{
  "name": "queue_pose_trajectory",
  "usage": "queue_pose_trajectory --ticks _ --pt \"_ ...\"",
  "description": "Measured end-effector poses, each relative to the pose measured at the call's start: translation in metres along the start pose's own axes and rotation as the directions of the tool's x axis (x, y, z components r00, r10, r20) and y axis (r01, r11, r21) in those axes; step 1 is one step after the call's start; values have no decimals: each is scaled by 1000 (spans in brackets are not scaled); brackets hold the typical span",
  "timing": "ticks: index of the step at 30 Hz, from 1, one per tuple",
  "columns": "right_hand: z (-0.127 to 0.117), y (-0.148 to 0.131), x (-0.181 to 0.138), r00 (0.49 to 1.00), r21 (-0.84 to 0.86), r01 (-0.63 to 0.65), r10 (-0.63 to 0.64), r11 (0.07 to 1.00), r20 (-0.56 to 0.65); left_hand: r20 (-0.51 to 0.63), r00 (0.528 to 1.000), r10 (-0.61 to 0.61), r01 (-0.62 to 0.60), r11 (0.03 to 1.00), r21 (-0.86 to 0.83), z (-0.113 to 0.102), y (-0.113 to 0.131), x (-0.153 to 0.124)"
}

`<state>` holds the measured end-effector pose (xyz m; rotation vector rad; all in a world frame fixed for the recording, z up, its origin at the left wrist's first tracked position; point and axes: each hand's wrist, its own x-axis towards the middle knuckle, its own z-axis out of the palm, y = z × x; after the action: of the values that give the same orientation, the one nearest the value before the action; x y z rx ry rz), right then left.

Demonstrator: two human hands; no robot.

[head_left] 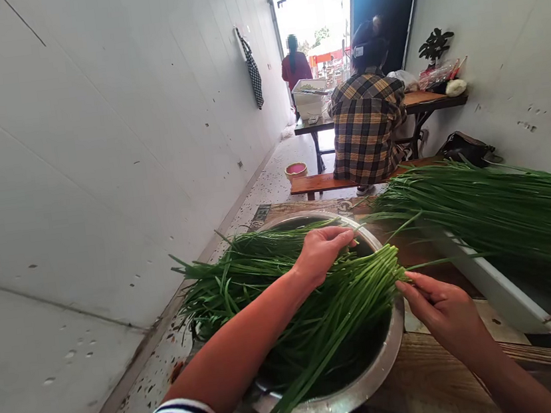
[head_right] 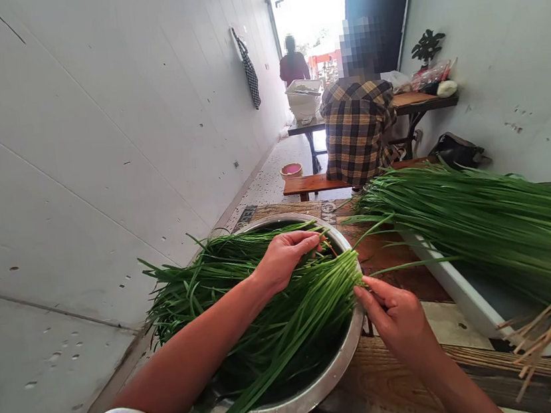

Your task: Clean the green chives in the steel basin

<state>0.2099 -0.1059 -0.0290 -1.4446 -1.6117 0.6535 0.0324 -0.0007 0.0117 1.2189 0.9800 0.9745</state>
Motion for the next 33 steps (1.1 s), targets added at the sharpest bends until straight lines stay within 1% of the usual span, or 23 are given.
queue_pose_trajectory --ticks 3,7,10,14,20,23,27,30,33 --pt "-1 -1 0 1000 -3 10 -10 1000 3 19 1000 -11 11 1000 -5 0 0 -1" --pt "-2 -3 0 1000 -18 14 -14 1000 -6 -1 1000 -25 25 1000 -16 1 3 -2" --pt "-2 -3 0 1000 -35 9 -10 999 -6 12 999 -40 40 999 -29 2 3 -2" --pt "-2 0 -1 1000 -45 12 -12 999 9 11 1000 -22 23 999 -31 2 1 -2" --pt "-1 2 -1 1000 -7 8 -8 1000 13 10 999 -33 34 999 -43 1 -2 -1" --pt "-1 -1 -2 1000 -7 9 -9 1000 23 9 1000 -14 14 999 -31 0 -2 0" --pt "-1 -4 -2 1000 -36 22 -22 999 2 -1 999 33 -33 999 25 3 -6 -3" --pt "-1 -4 -2 999 -46 34 -34 998 0 69 997 44 -54 986 157 8 -7 -9" --pt "-2 -2 -1 999 -61 45 -44 997 9 236 970 65 -144 932 333 7 3 -13"
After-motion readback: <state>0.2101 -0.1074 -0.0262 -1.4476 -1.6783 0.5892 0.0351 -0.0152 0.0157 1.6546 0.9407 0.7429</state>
